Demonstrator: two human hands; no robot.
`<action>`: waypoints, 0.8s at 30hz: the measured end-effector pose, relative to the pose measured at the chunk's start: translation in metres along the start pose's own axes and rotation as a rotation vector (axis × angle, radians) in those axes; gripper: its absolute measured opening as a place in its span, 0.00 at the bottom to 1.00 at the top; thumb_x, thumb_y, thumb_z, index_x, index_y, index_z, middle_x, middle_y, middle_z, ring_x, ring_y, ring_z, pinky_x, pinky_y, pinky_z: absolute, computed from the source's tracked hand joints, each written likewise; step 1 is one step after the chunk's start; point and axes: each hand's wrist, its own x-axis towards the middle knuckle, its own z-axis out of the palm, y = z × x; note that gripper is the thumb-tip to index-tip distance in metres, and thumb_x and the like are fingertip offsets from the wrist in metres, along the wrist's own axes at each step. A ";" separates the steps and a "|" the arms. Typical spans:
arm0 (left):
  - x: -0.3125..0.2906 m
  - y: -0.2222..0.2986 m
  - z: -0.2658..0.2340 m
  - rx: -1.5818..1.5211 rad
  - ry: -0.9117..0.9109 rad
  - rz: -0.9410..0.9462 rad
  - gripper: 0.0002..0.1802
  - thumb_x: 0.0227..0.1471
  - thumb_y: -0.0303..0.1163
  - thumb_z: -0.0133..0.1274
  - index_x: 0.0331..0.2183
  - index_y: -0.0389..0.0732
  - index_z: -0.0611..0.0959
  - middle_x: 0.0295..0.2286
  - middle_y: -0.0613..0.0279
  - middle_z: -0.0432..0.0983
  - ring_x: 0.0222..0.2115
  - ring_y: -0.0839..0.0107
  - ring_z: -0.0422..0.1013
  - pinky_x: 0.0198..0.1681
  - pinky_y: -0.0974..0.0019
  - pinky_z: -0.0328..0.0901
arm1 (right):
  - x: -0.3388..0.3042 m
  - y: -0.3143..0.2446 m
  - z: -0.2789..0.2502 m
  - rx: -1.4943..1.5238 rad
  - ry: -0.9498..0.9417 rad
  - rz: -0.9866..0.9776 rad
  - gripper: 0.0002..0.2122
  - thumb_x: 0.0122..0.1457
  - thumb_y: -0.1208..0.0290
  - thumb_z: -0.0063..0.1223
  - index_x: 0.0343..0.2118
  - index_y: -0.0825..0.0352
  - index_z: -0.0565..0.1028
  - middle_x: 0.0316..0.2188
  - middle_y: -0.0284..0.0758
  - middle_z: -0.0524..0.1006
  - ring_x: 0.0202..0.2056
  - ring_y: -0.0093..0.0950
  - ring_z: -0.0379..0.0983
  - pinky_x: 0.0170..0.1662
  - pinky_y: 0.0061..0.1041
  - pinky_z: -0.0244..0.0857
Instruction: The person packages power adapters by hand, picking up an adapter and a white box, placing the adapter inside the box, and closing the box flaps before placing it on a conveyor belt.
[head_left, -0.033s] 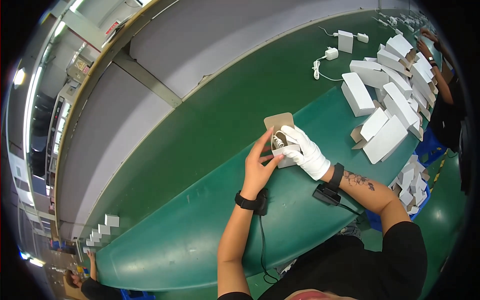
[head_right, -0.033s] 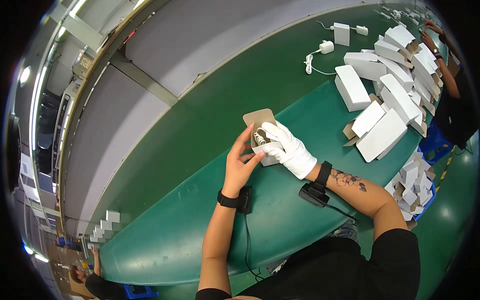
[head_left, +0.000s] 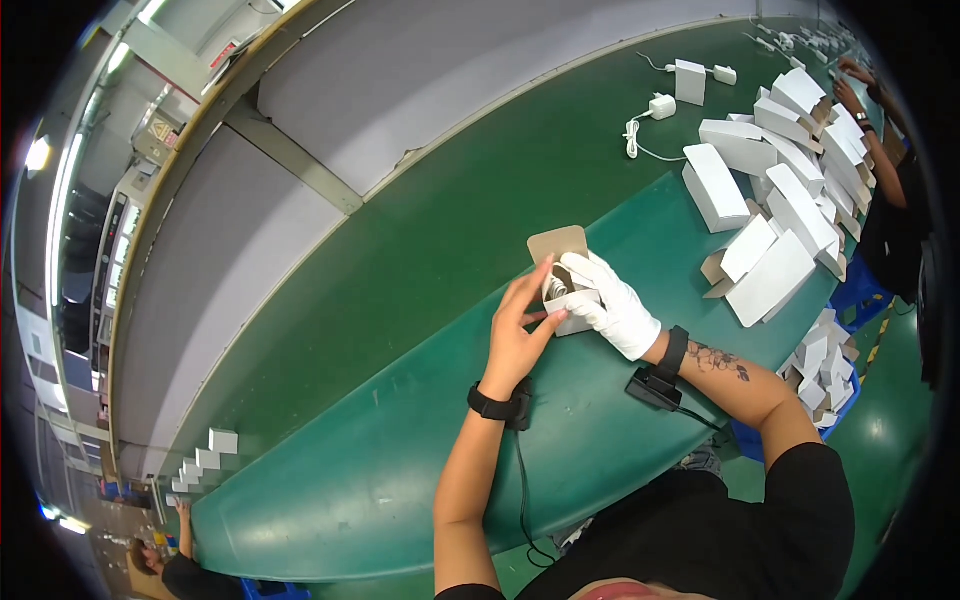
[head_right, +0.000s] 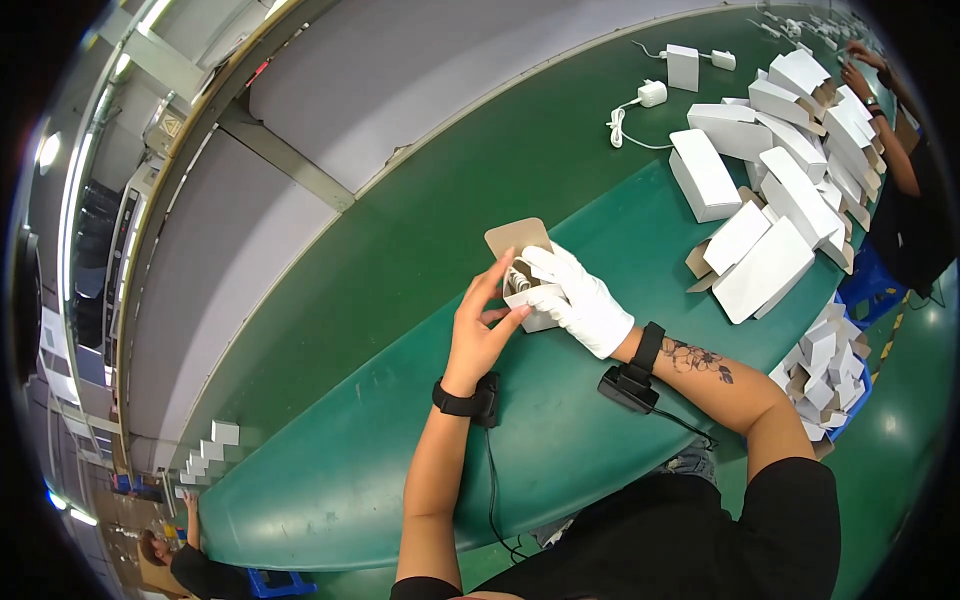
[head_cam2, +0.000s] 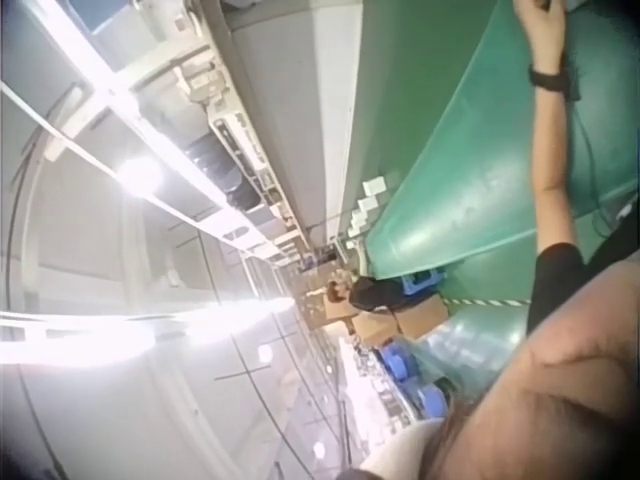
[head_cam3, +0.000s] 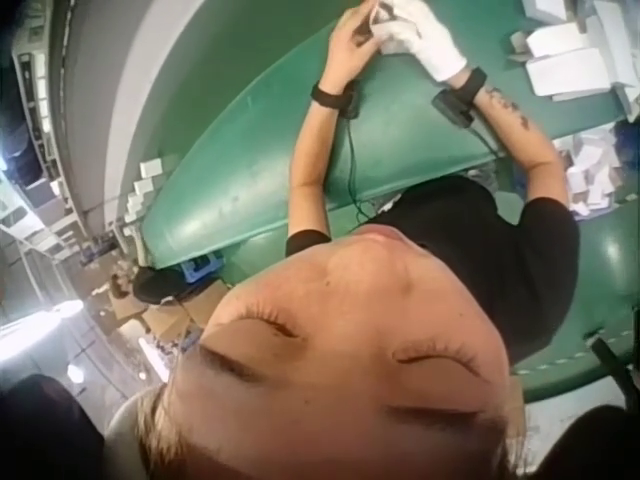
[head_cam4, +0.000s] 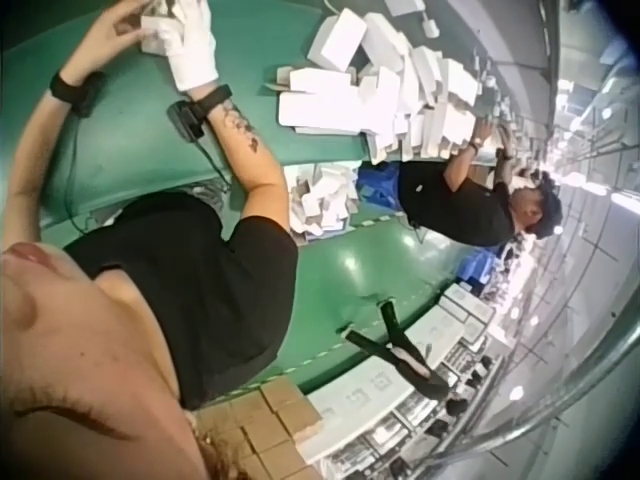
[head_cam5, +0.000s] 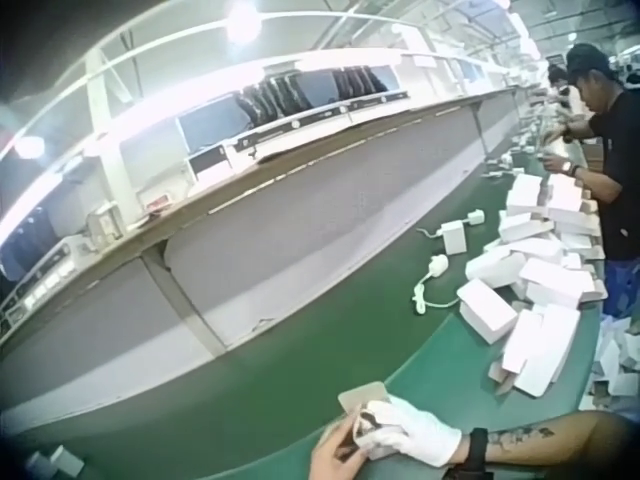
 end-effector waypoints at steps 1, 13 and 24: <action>0.000 0.005 0.000 0.092 -0.024 0.026 0.37 0.43 0.22 0.60 0.56 0.50 0.69 0.45 0.59 0.69 0.40 0.69 0.71 0.37 0.69 0.71 | 0.002 -0.009 -0.006 0.016 -0.037 0.075 0.24 0.57 0.66 0.52 0.57 0.59 0.63 0.59 0.42 0.61 0.52 0.37 0.68 0.53 0.30 0.63; 0.001 0.015 -0.010 0.417 -0.157 0.156 0.28 0.42 0.22 0.60 0.49 0.50 0.79 0.42 0.59 0.70 0.33 0.69 0.71 0.35 0.71 0.70 | 0.018 -0.029 -0.014 0.576 0.126 0.243 0.26 0.51 0.73 0.59 0.54 0.59 0.66 0.55 0.39 0.67 0.49 0.31 0.71 0.49 0.28 0.68; 0.002 0.009 -0.008 0.453 -0.103 0.265 0.24 0.40 0.23 0.63 0.44 0.40 0.80 0.49 0.54 0.70 0.41 0.63 0.74 0.43 0.68 0.69 | 0.008 -0.027 -0.018 0.743 -0.126 0.197 0.19 0.51 0.79 0.58 0.48 0.64 0.72 0.43 0.34 0.74 0.46 0.24 0.72 0.48 0.25 0.68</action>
